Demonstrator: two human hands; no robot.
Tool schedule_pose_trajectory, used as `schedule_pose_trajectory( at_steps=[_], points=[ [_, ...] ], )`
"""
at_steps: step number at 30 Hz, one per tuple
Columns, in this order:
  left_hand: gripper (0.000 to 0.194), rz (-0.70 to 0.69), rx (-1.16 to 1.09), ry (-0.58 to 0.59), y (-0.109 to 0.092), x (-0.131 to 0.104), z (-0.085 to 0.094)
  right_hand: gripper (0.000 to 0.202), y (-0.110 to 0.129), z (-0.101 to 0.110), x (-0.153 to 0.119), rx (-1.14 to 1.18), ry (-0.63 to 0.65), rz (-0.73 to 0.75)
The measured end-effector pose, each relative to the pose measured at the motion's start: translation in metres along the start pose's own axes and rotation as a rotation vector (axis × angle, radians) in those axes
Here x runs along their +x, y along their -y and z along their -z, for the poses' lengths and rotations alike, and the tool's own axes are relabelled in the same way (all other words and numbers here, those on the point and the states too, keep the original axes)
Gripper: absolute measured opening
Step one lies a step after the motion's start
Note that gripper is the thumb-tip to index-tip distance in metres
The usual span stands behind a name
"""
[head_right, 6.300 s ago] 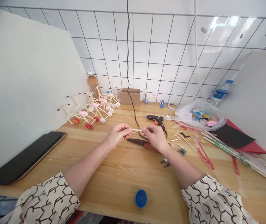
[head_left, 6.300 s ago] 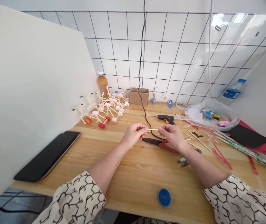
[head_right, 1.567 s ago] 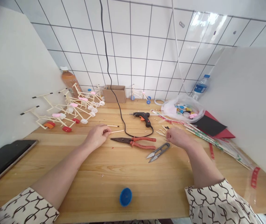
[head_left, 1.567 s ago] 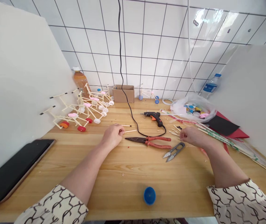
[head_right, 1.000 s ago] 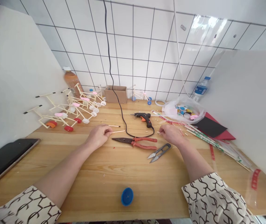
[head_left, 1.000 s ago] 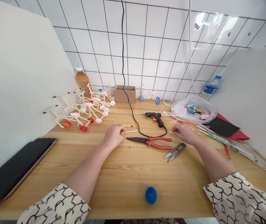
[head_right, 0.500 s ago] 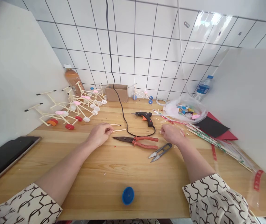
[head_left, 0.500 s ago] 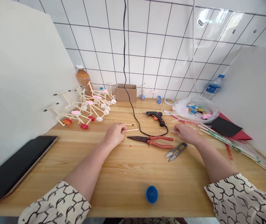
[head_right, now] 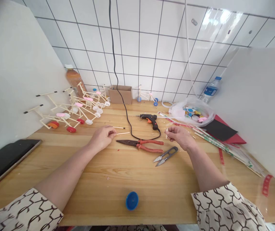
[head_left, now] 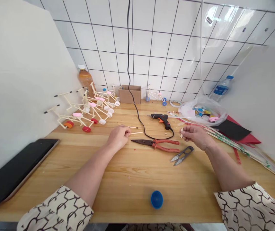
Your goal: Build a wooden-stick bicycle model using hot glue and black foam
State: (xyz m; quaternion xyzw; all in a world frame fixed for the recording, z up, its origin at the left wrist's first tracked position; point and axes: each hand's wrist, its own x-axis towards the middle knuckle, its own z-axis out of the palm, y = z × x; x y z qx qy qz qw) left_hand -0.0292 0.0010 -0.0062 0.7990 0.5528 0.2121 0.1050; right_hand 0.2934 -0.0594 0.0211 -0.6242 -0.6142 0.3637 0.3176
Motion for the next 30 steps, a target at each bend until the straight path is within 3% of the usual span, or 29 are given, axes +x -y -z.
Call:
schedule_pose_trajectory(
  at_steps=[8, 13, 16, 30],
  points=[
    [0.015, -0.004, -0.023, 0.001, 0.002, 0.002, -0.001, 0.026, 0.004, 0.002, -0.004, -0.076, -0.081, 0.024],
    [0.014, -0.007, -0.03, 0.004, 0.002, 0.001, -0.002, 0.017, 0.0, -0.005, -0.002, -0.459, -0.071, 0.133],
    [0.014, -0.01, -0.03, 0.002, 0.003, 0.001, -0.003, 0.013, -0.001, -0.009, -0.002, -0.57, -0.059, 0.145],
    [0.014, -0.026, -0.04, 0.0, 0.005, 0.001, -0.003, 0.008, -0.003, -0.013, 0.0, -0.44, -0.142, 0.134]
  ],
)
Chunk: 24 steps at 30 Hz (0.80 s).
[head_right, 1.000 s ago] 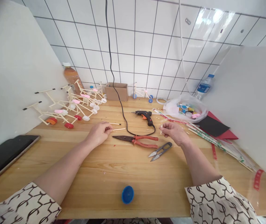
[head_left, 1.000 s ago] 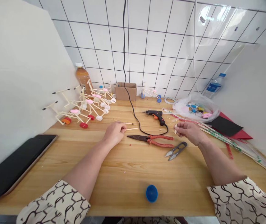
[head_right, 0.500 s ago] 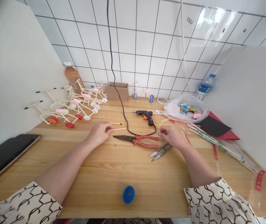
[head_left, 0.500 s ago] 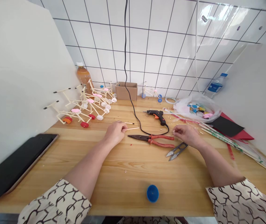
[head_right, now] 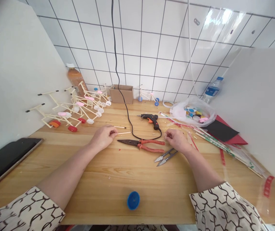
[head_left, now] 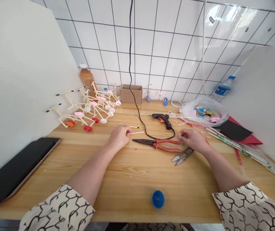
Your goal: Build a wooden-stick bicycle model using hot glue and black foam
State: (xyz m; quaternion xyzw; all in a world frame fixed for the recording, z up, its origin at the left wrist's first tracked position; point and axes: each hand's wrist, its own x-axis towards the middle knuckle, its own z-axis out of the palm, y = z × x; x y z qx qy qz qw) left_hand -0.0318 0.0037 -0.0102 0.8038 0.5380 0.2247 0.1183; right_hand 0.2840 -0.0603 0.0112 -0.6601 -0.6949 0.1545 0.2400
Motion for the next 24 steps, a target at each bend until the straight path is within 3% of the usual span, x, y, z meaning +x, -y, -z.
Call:
schedule_pose_trajectory(
  at_steps=[5, 7, 9, 12, 15, 19, 24],
  points=[
    [0.011, -0.014, -0.059, -0.119, -0.005, -0.001, 0.003, 0.014, 0.004, 0.0, -0.001, 0.214, -0.001, -0.012],
    [0.01, -0.034, -0.173, -0.199, -0.014, -0.004, 0.005, 0.017, 0.015, 0.0, -0.004, 0.461, 0.012, -0.02],
    [0.011, -0.03, -0.386, -0.201, -0.029, -0.01, 0.006, 0.018, 0.031, -0.003, -0.01, 0.782, 0.064, -0.047],
    [0.016, -0.03, -0.661, -0.016, -0.053, -0.022, 0.005, 0.016, 0.057, -0.011, -0.02, 1.061, 0.143, -0.11],
    [0.024, -0.037, -0.837, 0.222, -0.071, -0.034, 0.003, 0.012, 0.075, -0.022, -0.028, 1.15, 0.218, -0.143],
    [0.027, 0.006, -0.984, 0.389, -0.081, -0.042, 0.002, 0.008, 0.083, -0.034, -0.035, 1.149, 0.221, -0.084],
    [0.021, 0.1, -1.127, 0.484, -0.082, -0.042, 0.0, 0.005, 0.086, -0.043, -0.039, 1.142, 0.189, -0.041]
  ],
)
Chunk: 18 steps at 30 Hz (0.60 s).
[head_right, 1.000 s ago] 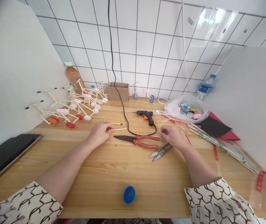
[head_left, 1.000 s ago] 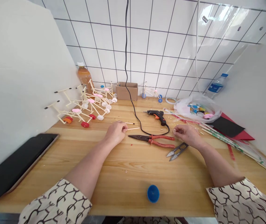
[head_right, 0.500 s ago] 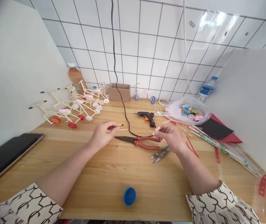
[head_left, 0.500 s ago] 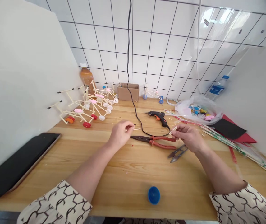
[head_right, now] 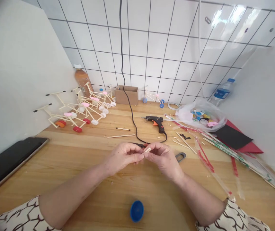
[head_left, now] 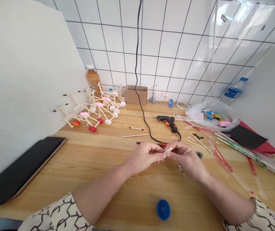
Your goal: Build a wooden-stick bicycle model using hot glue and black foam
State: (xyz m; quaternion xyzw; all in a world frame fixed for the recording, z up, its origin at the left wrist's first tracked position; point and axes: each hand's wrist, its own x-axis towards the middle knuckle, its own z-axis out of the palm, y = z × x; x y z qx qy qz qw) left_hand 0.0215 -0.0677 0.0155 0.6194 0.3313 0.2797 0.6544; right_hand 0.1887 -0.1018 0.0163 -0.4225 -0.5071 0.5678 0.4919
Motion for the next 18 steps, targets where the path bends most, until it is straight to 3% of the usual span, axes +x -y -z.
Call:
schedule_pose_trajectory(
  at_steps=[9, 18],
  points=[
    [0.016, 0.057, -0.031, -0.04, 0.001, 0.0014, -0.0004, 0.006, -0.0048, -0.0052, -0.0011, 0.07, 0.0, 0.009],
    [0.017, 0.115, -0.024, -0.091, -0.0031, 0.0004, -0.0011, 0.015, -0.0075, -0.0005, 0.0011, -0.001, -0.101, -0.01]
  ],
)
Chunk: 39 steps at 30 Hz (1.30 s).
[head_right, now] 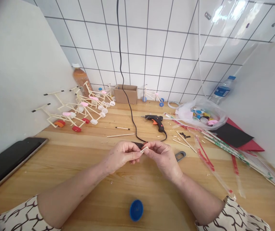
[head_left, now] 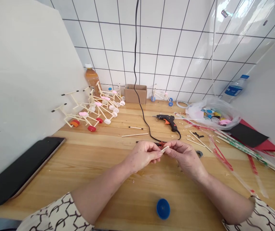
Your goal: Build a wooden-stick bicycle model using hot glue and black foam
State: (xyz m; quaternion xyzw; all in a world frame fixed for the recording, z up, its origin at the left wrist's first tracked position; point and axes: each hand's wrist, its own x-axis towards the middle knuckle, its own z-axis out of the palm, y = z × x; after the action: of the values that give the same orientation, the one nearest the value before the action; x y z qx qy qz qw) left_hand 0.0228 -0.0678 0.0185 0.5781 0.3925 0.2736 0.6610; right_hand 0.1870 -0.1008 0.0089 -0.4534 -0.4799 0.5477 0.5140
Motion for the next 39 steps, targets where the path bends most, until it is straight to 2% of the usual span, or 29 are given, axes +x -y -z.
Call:
schedule_pose_trajectory(
  at_steps=[6, 9, 15, 21, 25, 30, 39],
  points=[
    [0.016, 0.017, 0.027, 0.006, 0.0018, 0.001, -0.0006, 0.019, 0.0042, -0.0006, -0.0014, -0.079, -0.009, -0.003],
    [0.015, -0.019, 0.056, 0.03, 0.0033, 0.0015, -0.0001, 0.019, 0.0051, 0.0001, -0.0018, -0.115, -0.006, 0.007],
    [0.021, -0.105, 0.152, 0.003, 0.0026, -0.0001, 0.0007, 0.018, 0.0048, -0.0022, -0.0031, -0.18, -0.021, 0.029],
    [0.014, -0.043, 0.174, -0.004, 0.0016, -0.0005, 0.0018, 0.017, 0.0043, -0.0048, -0.0037, -0.15, -0.013, 0.044],
    [0.015, -0.042, 0.038, 0.022, 0.0026, 0.0012, 0.0024, 0.015, 0.0027, -0.0017, -0.0029, -0.088, 0.043, 0.04],
    [0.016, -0.021, -0.06, 0.01, 0.0038, 0.0025, 0.0017, 0.018, 0.0032, -0.0021, -0.0022, -0.062, 0.047, 0.003],
    [0.014, 0.01, 0.029, 0.018, 0.0038, 0.0009, 0.0006, 0.017, 0.0023, -0.005, -0.0025, -0.104, -0.004, 0.001]
  ],
)
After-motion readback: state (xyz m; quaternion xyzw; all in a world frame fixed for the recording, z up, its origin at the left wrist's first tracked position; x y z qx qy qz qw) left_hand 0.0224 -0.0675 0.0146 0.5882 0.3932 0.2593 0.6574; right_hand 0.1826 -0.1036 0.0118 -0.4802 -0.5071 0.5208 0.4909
